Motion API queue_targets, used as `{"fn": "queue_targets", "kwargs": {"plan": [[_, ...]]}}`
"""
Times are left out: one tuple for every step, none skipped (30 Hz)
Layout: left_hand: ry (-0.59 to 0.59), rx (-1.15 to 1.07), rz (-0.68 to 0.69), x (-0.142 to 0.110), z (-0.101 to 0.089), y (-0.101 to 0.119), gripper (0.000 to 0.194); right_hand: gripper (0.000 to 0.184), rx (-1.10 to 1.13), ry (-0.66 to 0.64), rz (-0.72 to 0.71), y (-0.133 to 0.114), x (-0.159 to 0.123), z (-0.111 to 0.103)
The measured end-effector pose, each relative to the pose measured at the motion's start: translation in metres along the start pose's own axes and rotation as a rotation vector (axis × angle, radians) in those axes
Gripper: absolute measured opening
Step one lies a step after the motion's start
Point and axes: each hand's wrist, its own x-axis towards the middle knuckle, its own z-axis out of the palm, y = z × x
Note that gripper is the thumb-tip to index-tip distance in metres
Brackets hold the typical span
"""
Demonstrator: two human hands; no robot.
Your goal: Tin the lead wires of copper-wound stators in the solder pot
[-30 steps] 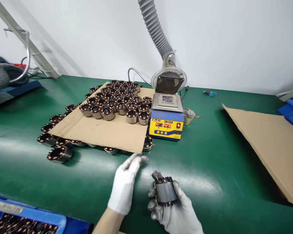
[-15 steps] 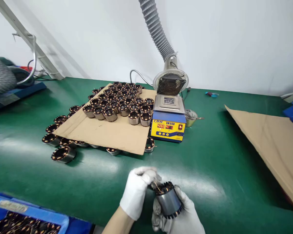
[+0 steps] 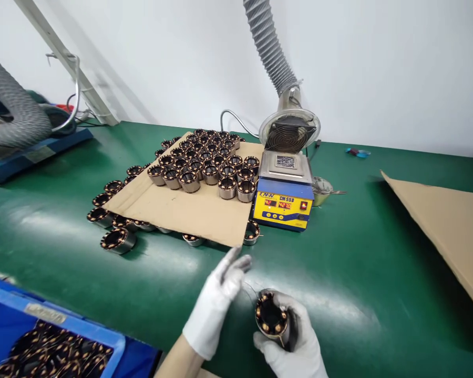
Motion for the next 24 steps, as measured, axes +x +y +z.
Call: {"fn": "queue_targets", "kwargs": {"plan": [[-0.066, 0.013, -0.059, -0.001, 0.003, -0.002, 0.064, 0.041, -0.116, 0.033, -0.102, 0.005, 0.0, 0.001], [-0.11, 0.034, -0.127, -0.003, 0.007, -0.005, 0.063, 0.036, -0.231, 0.062, -0.204, 0.009, 0.002, 0.001], [-0.121, 0.038, -0.185, -0.004, 0.012, -0.008, 0.055, 0.033, -0.339, 0.079, -0.302, 0.011, 0.004, 0.002], [-0.102, 0.024, -0.215, -0.005, 0.017, -0.011, 0.044, 0.031, -0.435, 0.086, -0.389, 0.013, 0.006, 0.002], [-0.068, -0.014, -0.222, -0.006, 0.02, -0.013, 0.035, 0.03, -0.511, 0.079, -0.465, 0.013, 0.009, 0.001], [-0.028, -0.075, -0.205, -0.006, 0.021, -0.014, 0.031, 0.028, -0.562, 0.069, -0.53, 0.013, 0.011, 0.001], [0.014, -0.148, -0.167, -0.006, 0.021, -0.014, 0.031, 0.028, -0.593, 0.061, -0.58, 0.012, 0.013, 0.0], [0.057, -0.214, -0.114, -0.005, 0.017, -0.013, 0.032, 0.029, -0.612, 0.06, -0.612, 0.01, 0.015, 0.0], [0.107, -0.246, -0.055, -0.004, 0.013, -0.01, 0.033, 0.03, -0.624, 0.065, -0.626, 0.008, 0.016, 0.0], [0.138, -0.237, -0.011, -0.004, 0.007, -0.007, 0.034, 0.031, -0.632, 0.071, -0.627, 0.006, 0.017, -0.001], [0.136, -0.185, 0.005, -0.003, 0.002, -0.004, 0.035, 0.031, -0.635, 0.071, -0.628, 0.004, 0.017, -0.001], [0.104, -0.095, -0.007, -0.003, -0.003, -0.002, 0.038, 0.031, -0.634, 0.062, -0.625, 0.002, 0.017, -0.001], [0.055, 0.02, -0.046, -0.003, -0.006, 0.0, 0.041, 0.03, -0.628, 0.05, -0.624, 0.0, 0.017, -0.002], [0.007, 0.129, -0.097, -0.003, -0.008, 0.002, 0.042, 0.029, -0.621, 0.043, -0.626, -0.001, 0.017, -0.002], [-0.023, 0.211, -0.143, -0.003, -0.008, 0.002, 0.041, 0.028, -0.621, 0.039, -0.624, -0.001, 0.016, -0.002], [-0.025, 0.258, -0.171, -0.003, -0.006, 0.002, 0.036, 0.028, -0.629, 0.035, -0.619, -0.001, 0.016, -0.002], [-0.008, 0.279, -0.182, -0.002, -0.004, 0.002, 0.029, 0.028, -0.638, 0.038, -0.612, -0.001, 0.015, -0.001], [0.005, 0.283, -0.188, -0.002, 0.0, 0.002, 0.023, 0.029, -0.649, 0.042, -0.6, 0.0, 0.015, -0.001], [0.009, 0.282, -0.186, -0.001, 0.004, 0.001, 0.017, 0.029, -0.656, 0.047, -0.588, 0.0, 0.015, -0.001], [0.005, 0.287, -0.18, -0.001, 0.008, 0.001, 0.012, 0.029, -0.66, 0.048, -0.572, 0.0, 0.015, -0.001], [0.002, 0.3, -0.169, 0.0, 0.012, 0.0, 0.008, 0.029, -0.657, 0.055, -0.567, -0.001, 0.015, -0.001], [0.009, 0.315, -0.157, 0.0, 0.014, -0.001, 0.004, 0.029, -0.652, 0.054, -0.566, -0.002, 0.015, -0.001], [0.022, 0.328, -0.145, 0.001, 0.016, -0.001, 0.003, 0.029, -0.651, 0.043, -0.567, -0.003, 0.015, -0.001], [0.035, 0.34, -0.135, 0.001, 0.017, -0.001, 0.002, 0.029, -0.65, 0.027, -0.565, -0.004, 0.015, -0.001]]}}
